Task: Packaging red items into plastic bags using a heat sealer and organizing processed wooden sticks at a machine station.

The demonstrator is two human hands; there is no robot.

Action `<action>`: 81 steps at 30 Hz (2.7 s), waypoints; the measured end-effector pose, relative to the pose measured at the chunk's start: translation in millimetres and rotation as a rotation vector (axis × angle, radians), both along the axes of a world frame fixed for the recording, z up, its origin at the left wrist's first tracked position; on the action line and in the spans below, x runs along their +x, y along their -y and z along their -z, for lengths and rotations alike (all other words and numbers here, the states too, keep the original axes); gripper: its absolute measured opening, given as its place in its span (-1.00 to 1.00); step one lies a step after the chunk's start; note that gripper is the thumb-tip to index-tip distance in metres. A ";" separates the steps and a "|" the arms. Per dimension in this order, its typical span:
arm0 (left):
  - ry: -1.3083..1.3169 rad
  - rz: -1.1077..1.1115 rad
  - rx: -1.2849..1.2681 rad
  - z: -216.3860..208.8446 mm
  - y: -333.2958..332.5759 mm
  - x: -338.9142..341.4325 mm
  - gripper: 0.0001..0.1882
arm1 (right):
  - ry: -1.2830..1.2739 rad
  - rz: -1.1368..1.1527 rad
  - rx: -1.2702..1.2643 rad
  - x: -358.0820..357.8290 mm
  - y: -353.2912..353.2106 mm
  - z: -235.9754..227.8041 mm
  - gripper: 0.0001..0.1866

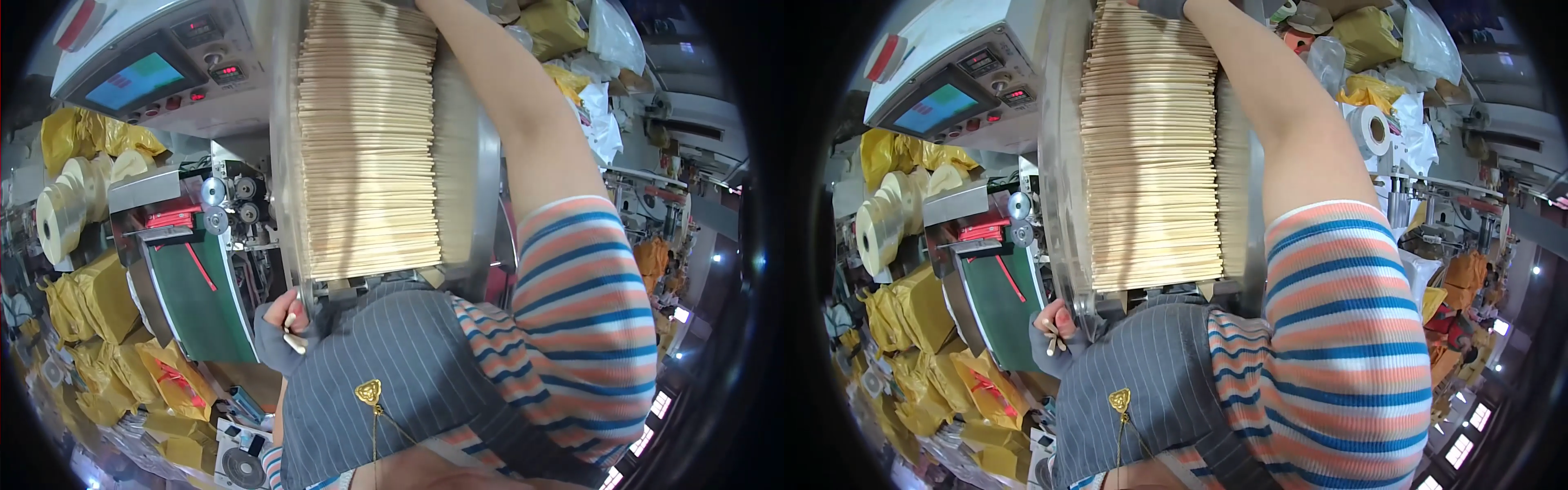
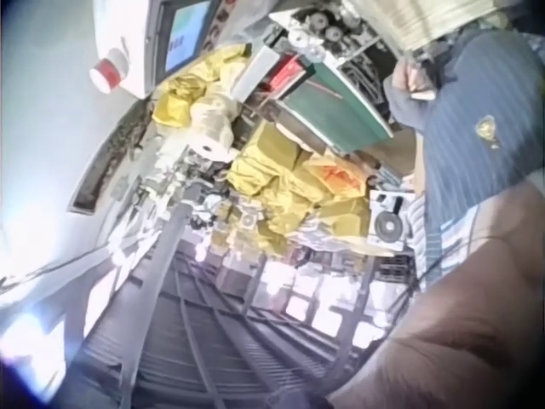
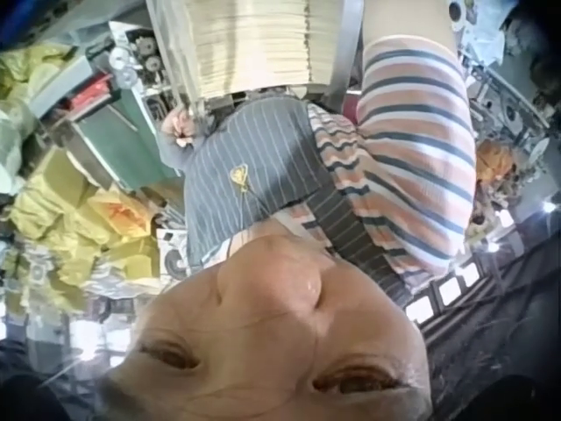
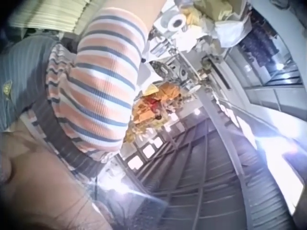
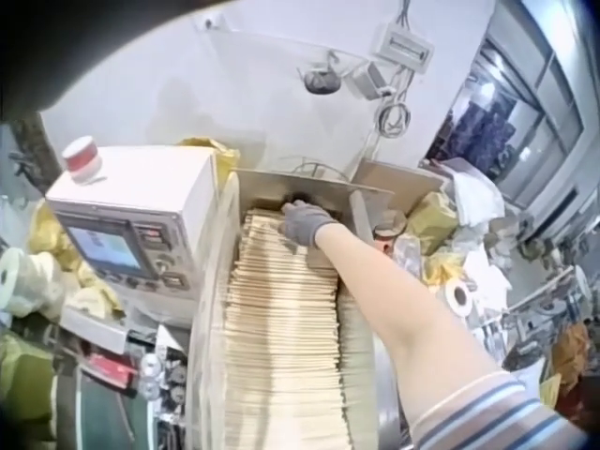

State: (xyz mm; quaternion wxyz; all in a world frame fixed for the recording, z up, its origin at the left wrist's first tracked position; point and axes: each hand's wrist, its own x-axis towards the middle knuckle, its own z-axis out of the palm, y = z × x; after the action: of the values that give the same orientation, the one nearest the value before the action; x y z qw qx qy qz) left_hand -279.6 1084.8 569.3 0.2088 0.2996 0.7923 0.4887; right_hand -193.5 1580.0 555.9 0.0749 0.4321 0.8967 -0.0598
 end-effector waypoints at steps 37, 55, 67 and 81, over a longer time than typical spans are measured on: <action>-0.235 0.189 0.220 -3.0 -18.9 -0.6 -0.83 | -0.538 -0.214 -0.331 69.4 150.3 -112.6 -0.56; 0.572 0.306 0.010 28.1 40.8 -23.9 -0.76 | 0.262 -0.132 0.191 -4.0 -34.2 66.5 -0.73; 0.203 0.149 0.080 21.7 24.6 -6.0 -0.73 | 0.306 -0.239 0.268 -11.6 -23.8 71.1 -0.75; 0.442 0.207 -0.011 28.7 39.6 -13.5 -0.74 | 0.217 -0.312 0.426 -6.3 -35.3 98.5 -0.81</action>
State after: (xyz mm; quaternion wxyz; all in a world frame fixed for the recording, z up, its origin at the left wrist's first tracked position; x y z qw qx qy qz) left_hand -293.1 1045.2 540.6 0.4274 0.2639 0.6951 0.5143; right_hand -199.8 1615.4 457.4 0.0863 0.2988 0.9315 0.1889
